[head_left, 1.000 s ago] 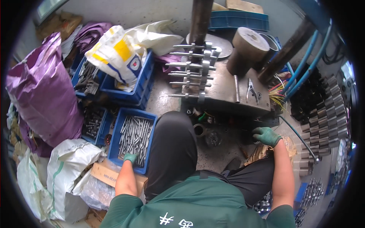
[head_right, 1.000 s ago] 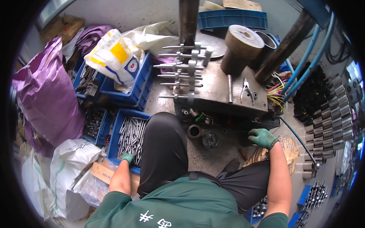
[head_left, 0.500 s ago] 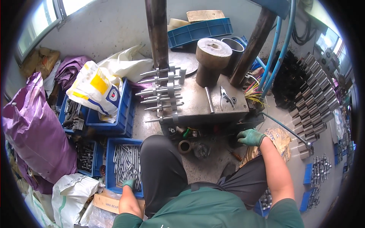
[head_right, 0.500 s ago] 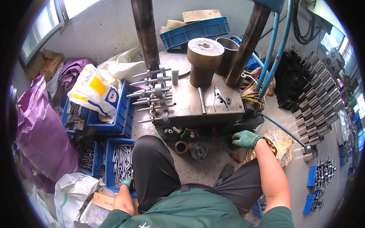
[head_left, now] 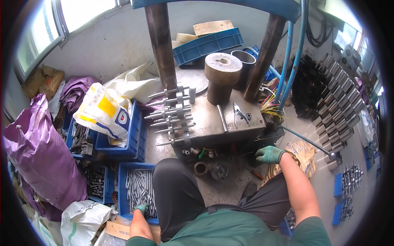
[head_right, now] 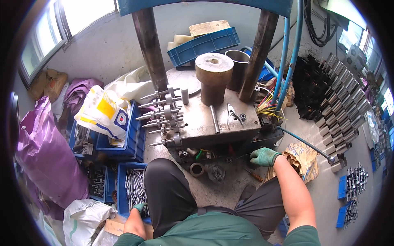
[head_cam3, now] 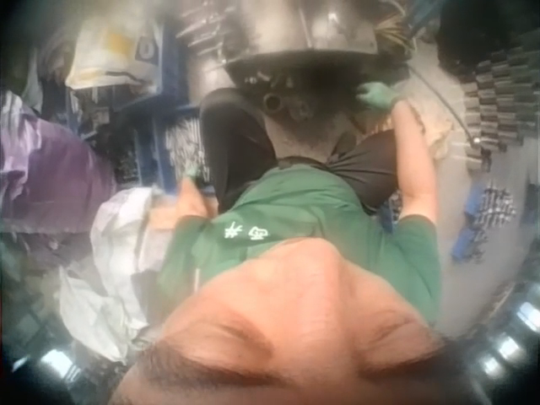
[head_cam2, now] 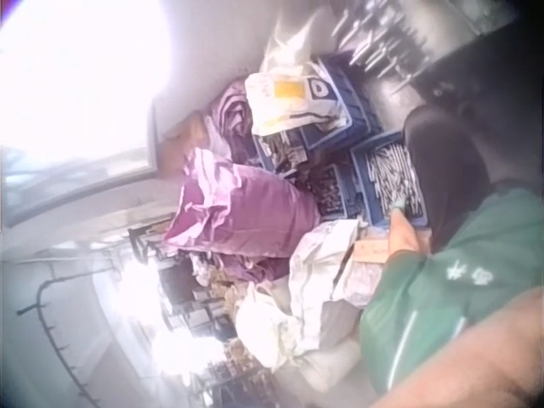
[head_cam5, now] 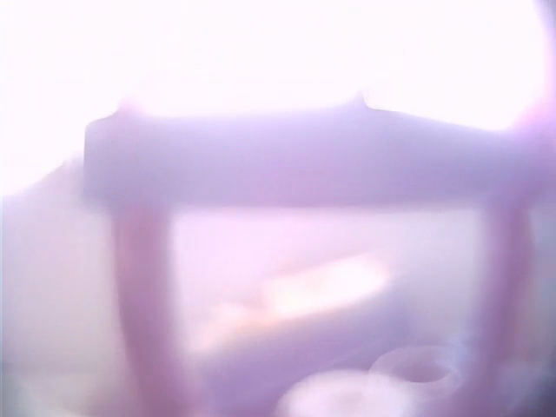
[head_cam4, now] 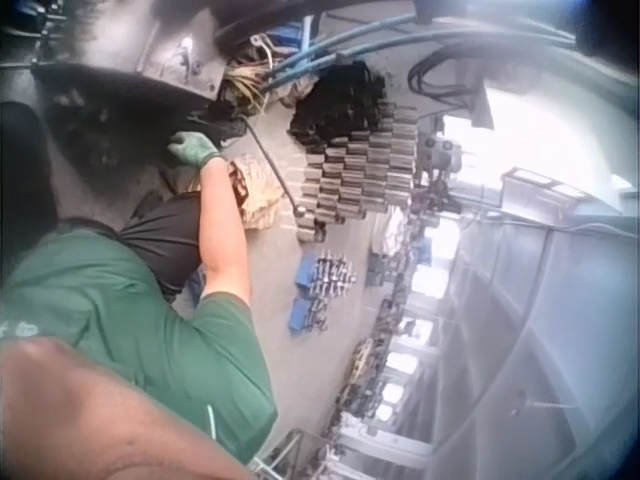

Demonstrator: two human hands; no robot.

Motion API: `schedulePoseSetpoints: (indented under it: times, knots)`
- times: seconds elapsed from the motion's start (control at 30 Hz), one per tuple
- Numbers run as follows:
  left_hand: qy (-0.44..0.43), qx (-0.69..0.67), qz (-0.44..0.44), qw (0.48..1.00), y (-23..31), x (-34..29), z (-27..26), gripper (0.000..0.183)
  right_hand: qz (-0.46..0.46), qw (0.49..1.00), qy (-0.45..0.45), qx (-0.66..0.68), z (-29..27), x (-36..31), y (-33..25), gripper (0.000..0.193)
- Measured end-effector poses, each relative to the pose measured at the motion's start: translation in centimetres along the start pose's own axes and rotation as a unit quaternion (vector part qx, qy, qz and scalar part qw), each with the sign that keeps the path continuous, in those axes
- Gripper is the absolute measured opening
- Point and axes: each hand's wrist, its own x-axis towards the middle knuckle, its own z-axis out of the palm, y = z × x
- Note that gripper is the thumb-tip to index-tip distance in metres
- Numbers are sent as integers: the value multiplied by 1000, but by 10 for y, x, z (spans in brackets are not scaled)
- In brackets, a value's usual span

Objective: The person assembles mechanical shaft assemblies by placing bearings and circular metal discs onto metal rods and pressing them into place using a manual press machine.

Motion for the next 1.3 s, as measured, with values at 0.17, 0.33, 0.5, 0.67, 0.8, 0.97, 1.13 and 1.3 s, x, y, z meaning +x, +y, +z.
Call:
schedulePoseSetpoints:
  times: [0.17, 0.33, 0.5, 0.67, 0.8, 0.97, 1.13, 1.3]
  knots:
    - [44, 128, 106, 985, 43, -35, 34, 106, 49, 998, 1, -32, 2, -12, 7, 45]
    - [133, 153, 158, 966, 23, -32, 37, 105, 21, 999, -15, -42, 1, 2, 2, 51]
    - [221, 117, 151, 957, 20, -66, 47, 103, 10, 999, -21, -43, 1, 6, -1, 51]
    - [198, 166, 172, 951, 51, -99, 58, 83, 45, 997, -26, -65, 10, -3, 7, 50]
    - [183, 581, 374, 699, 14, -36, 39, 50, 24, 997, -21, -68, 5, 5, -6, 50]
    - [-54, -32, 135, 989, 17, -20, 37, 39, 33, 999, -13, -41, -3, -8, -13, 49]
    - [-207, -123, 278, 930, -9, -39, 19, 24, 28, 999, 2, -39, -11, -19, -18, 48]
    - [-26, -400, 379, 834, -33, -100, -8, 10, -36, 998, 15, -52, -22, -7, -43, 46]
